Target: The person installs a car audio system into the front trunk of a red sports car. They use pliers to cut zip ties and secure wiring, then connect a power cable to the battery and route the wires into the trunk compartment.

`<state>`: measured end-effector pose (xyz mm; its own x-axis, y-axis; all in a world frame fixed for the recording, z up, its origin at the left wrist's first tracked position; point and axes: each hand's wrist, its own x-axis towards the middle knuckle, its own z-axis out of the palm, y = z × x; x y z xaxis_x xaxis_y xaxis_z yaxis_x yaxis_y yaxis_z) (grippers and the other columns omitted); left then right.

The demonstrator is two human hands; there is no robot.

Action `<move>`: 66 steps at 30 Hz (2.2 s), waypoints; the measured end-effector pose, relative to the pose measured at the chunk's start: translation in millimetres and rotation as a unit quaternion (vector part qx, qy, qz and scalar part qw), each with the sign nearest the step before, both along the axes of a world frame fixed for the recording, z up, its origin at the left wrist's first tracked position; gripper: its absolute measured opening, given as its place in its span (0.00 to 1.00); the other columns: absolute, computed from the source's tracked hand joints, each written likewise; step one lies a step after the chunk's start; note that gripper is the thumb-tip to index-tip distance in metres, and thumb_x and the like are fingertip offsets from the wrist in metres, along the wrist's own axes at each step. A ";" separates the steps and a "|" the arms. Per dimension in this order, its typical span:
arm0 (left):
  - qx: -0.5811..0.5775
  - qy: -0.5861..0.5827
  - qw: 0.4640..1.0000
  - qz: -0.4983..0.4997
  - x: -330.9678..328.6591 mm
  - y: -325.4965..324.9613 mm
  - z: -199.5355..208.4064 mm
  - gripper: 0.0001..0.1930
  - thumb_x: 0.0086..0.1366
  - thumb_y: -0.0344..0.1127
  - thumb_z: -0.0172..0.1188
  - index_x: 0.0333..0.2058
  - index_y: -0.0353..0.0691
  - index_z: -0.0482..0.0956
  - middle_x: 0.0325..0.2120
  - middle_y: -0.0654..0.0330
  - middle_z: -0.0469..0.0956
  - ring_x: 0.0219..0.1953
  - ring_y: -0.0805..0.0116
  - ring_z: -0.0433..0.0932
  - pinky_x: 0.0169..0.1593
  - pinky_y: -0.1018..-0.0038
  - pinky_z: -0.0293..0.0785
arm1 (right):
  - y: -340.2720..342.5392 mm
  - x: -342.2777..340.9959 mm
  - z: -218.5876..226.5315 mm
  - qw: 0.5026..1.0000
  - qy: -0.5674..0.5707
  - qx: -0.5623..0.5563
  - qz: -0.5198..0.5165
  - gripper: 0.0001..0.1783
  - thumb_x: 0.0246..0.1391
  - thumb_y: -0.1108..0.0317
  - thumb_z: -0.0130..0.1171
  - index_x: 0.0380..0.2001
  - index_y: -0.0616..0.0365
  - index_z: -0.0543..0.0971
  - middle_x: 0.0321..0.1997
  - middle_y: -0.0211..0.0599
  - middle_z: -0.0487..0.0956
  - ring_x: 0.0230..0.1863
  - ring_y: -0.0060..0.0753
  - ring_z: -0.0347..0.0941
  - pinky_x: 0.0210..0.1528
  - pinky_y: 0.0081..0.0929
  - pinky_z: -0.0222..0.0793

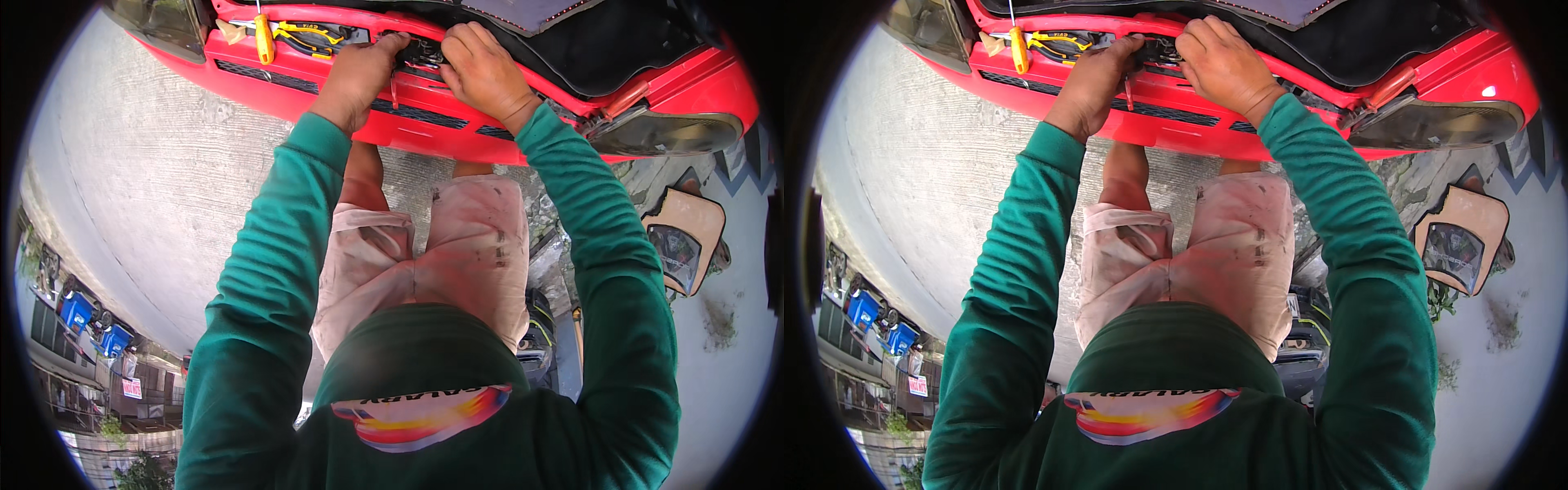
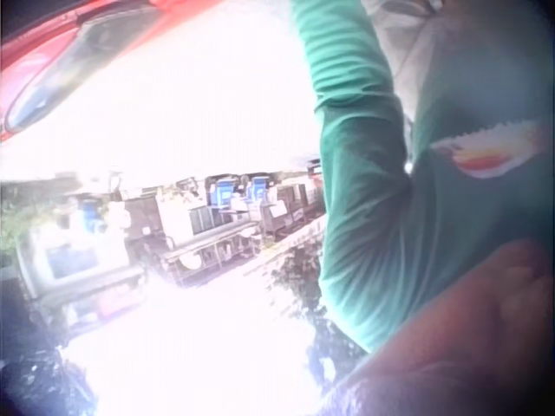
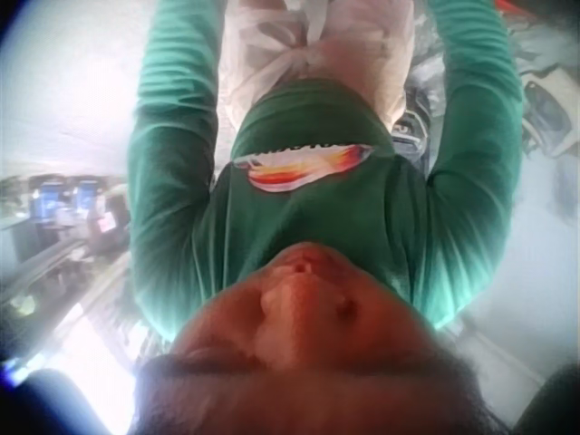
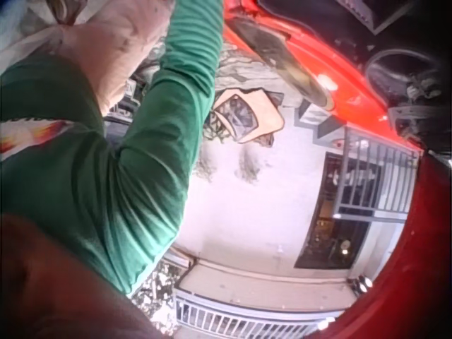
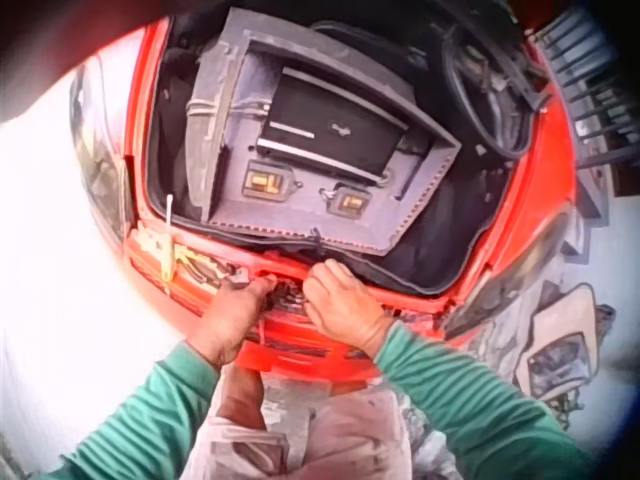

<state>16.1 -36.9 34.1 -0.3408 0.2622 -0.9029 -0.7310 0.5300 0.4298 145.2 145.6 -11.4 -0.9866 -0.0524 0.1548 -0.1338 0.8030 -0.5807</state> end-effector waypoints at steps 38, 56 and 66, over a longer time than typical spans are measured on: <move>-0.014 -0.051 0.981 -0.185 -43.4 -8.0 -25.4 0.28 0.77 0.56 0.62 0.48 0.28 0.80 0.34 0.57 0.83 0.27 0.68 0.86 0.31 0.72 0.84 | -33.2 -10.0 15.3 0.990 -0.083 0.056 -0.095 0.13 0.45 0.67 0.72 0.32 0.53 0.77 0.38 0.40 0.73 0.44 0.48 0.74 0.49 0.45 0.74; -0.200 0.214 0.891 -0.347 9.6 22.4 -3.7 0.41 0.63 0.70 0.69 0.50 0.29 0.86 0.41 0.39 0.88 0.46 0.43 0.88 0.54 0.57 0.81 | 33.7 -8.4 -9.0 0.851 -0.332 -0.314 -0.258 0.19 0.65 0.59 0.66 0.50 0.64 0.85 0.42 0.51 0.88 0.42 0.52 0.85 0.50 0.41 0.79; -0.218 0.195 0.899 -0.326 8.9 21.3 -7.0 0.41 0.59 0.73 0.70 0.48 0.35 0.88 0.43 0.40 0.88 0.51 0.42 0.87 0.56 0.56 0.80 | 20.7 -49.4 -48.2 0.800 -0.300 -0.415 -0.312 0.15 0.73 0.65 0.58 0.41 0.67 0.87 0.30 0.38 0.87 0.29 0.24 0.81 0.37 0.27 0.79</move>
